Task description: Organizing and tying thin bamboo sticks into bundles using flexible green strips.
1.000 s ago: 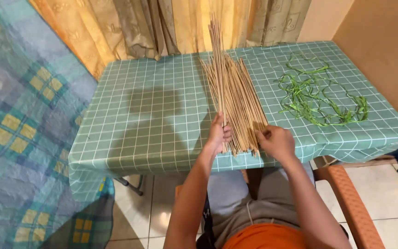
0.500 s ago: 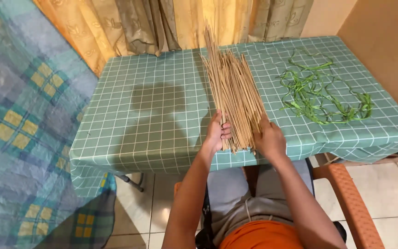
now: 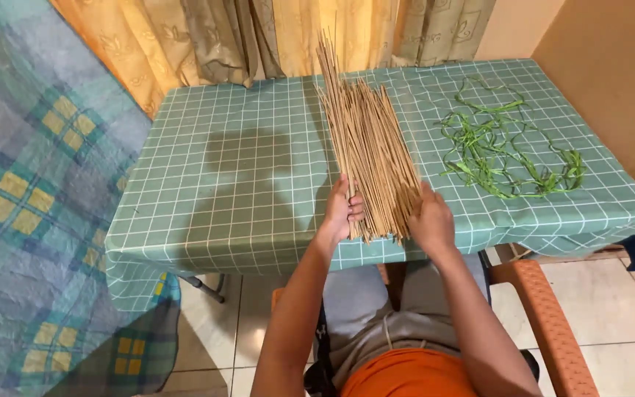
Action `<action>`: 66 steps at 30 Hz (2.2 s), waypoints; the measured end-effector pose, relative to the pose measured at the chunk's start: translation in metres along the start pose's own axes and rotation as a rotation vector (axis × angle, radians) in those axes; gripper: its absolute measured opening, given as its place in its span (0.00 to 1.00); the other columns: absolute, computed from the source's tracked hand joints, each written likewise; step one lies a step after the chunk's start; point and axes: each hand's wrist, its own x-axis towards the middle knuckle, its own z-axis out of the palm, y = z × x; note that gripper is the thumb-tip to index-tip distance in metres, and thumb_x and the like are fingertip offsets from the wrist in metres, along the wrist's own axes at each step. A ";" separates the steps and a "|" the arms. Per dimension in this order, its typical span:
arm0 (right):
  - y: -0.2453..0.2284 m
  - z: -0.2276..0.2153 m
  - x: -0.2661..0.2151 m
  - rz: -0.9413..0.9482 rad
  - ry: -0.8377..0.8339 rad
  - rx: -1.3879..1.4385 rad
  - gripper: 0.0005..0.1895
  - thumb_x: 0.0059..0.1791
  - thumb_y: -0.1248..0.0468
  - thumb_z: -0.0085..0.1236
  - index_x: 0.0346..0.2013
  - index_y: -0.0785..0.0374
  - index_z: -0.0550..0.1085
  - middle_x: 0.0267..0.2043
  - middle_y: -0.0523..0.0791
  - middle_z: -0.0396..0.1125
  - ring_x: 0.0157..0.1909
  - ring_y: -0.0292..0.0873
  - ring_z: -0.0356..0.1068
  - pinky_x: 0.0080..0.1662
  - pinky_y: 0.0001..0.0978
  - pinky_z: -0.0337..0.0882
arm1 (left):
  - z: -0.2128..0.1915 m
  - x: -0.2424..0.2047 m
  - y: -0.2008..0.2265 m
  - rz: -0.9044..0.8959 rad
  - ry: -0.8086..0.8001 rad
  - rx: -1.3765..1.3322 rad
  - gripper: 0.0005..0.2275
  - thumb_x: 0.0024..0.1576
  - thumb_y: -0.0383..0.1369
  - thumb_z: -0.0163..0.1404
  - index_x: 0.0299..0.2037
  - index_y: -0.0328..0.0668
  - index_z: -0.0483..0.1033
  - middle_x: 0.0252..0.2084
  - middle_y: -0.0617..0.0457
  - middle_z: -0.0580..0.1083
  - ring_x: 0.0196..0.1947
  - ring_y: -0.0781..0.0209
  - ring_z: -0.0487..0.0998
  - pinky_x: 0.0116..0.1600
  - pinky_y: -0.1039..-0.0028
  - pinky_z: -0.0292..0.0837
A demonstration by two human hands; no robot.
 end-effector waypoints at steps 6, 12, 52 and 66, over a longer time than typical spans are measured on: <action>-0.034 -0.033 -0.012 0.001 0.043 0.043 0.24 0.54 0.68 0.49 0.67 0.65 0.71 0.42 0.58 0.75 0.48 0.63 0.76 0.51 0.53 0.74 | 0.007 -0.006 0.003 0.002 0.020 0.014 0.15 0.69 0.54 0.32 0.45 0.57 0.59 0.22 0.67 0.52 0.13 0.78 0.52 0.13 0.87 0.46; -0.030 -0.030 -0.010 -0.148 0.305 0.137 0.28 0.53 0.79 0.50 0.70 0.73 0.65 0.43 0.61 0.74 0.46 0.61 0.75 0.48 0.48 0.75 | 0.004 -0.006 0.001 0.008 0.011 -0.026 0.15 0.69 0.54 0.32 0.46 0.55 0.60 0.21 0.65 0.50 0.13 0.77 0.51 0.13 0.87 0.47; -0.093 -0.002 -0.048 -0.211 -0.233 0.207 0.12 0.48 0.56 0.66 0.36 0.59 0.74 0.17 0.45 0.71 0.26 0.51 0.77 0.30 0.38 0.73 | -0.004 0.005 -0.018 0.109 0.199 0.091 0.13 0.58 0.41 0.59 0.34 0.40 0.72 0.22 0.53 0.67 0.17 0.62 0.73 0.17 0.75 0.69; -0.098 -0.039 -0.048 -0.487 -0.599 -0.073 0.15 0.37 0.62 0.74 0.33 0.68 0.81 0.32 0.55 0.75 0.40 0.61 0.77 0.42 0.52 0.77 | 0.011 -0.022 0.019 -0.029 -0.022 -0.159 0.30 0.57 0.71 0.28 0.26 0.54 0.60 0.13 0.67 0.47 0.07 0.77 0.48 0.09 0.87 0.46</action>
